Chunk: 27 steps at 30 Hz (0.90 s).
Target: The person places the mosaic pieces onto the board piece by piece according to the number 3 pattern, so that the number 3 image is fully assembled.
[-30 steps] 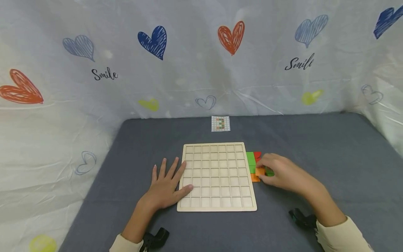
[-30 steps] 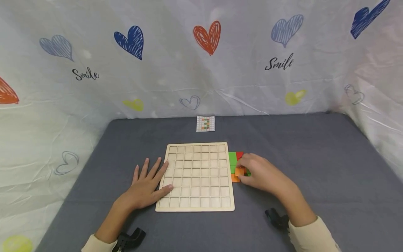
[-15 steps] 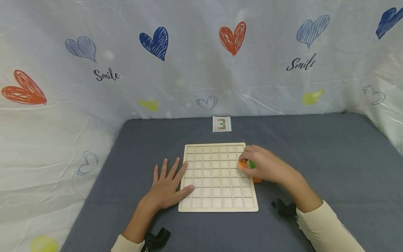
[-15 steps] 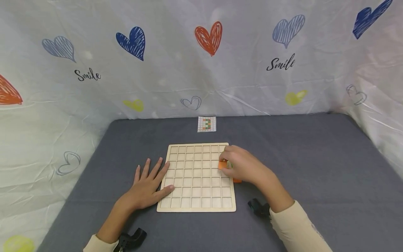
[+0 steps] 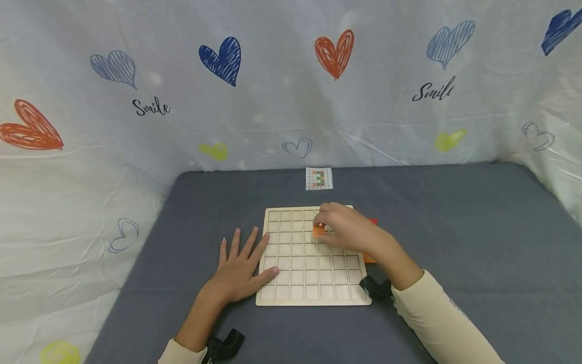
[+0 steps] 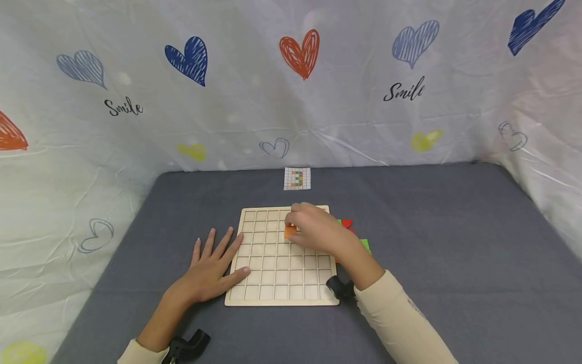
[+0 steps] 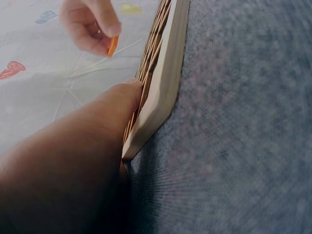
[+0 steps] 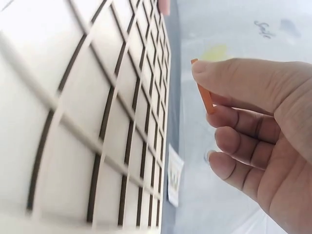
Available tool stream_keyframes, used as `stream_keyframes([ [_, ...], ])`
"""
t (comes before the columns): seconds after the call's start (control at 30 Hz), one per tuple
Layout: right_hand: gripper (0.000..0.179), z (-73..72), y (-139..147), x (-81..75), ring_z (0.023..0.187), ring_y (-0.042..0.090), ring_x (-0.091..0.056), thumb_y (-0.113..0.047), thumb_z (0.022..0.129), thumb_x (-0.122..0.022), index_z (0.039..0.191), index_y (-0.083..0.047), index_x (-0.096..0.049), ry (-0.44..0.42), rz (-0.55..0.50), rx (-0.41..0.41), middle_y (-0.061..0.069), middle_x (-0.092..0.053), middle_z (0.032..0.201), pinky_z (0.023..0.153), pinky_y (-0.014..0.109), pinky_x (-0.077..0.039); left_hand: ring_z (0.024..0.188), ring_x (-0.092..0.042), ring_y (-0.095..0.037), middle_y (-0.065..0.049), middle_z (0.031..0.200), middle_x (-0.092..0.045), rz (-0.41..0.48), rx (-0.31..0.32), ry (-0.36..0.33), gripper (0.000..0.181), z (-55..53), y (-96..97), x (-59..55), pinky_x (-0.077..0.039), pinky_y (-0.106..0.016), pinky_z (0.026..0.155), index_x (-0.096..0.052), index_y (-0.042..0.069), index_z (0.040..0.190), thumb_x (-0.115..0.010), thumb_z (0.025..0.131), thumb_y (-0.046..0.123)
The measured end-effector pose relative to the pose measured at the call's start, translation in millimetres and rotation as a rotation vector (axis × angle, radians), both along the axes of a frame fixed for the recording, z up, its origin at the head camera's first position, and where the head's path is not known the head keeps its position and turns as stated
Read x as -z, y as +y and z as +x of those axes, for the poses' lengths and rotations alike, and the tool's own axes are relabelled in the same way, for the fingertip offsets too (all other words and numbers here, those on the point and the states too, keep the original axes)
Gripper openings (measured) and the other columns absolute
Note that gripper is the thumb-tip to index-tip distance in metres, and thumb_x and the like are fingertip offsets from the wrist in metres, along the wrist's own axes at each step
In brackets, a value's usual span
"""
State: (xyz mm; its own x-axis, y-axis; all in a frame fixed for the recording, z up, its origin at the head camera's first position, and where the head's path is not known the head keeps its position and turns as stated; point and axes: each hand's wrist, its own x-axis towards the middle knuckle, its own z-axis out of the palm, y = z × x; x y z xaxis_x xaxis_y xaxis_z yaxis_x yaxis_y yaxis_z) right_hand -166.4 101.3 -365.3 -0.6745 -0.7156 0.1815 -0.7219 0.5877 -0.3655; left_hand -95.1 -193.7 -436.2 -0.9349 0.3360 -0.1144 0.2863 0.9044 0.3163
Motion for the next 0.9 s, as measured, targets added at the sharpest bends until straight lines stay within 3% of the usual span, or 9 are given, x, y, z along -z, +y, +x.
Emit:
stream_keyframes([
  [0.27, 0.014, -11.9, -25, 1.3, 0.089, 0.019, -0.059, -0.007, 0.085, -0.080, 0.098, -0.005, -0.076, -0.042, -0.031, -0.030, 0.004, -0.065, 0.096, 0.080, 0.032, -0.051, 0.149, 0.014, -0.040, -0.004, 0.168, -0.002, -0.012, 0.000, 0.007, 0.089, -3.0, -1.1, 3.6, 0.013, -0.065, 0.112, -0.012, 0.029, 0.163, -0.031, 0.093, 0.080],
  [0.5, 0.018, -22.4, -42, 11.2, 0.090, 0.020, -0.060, -0.009, 0.086, -0.078, 0.104, -0.004, -0.077, -0.103, 0.018, -0.005, 0.006, -0.066, 0.099, 0.081, 0.033, -0.052, 0.149, 0.014, -0.040, -0.004, 0.168, -0.002, -0.015, -0.004, 0.001, 0.089, -2.3, -1.0, 3.2, 0.012, -0.065, 0.112, -0.012, 0.029, 0.163, -0.031, 0.093, 0.080],
  [0.9, 0.011, -32.7, -55, 24.3, 0.079, 0.018, -0.050, -0.010, 0.085, -0.079, 0.095, -0.008, -0.076, -0.067, 0.060, 0.060, 0.000, -0.057, 0.086, 0.071, 0.032, -0.046, 0.149, 0.011, -0.043, -0.008, 0.168, -0.005, 0.009, 0.013, 0.014, 0.086, -1.3, -0.1, 0.8, 0.011, -0.067, 0.111, -0.015, 0.026, 0.163, -0.036, 0.096, 0.075],
])
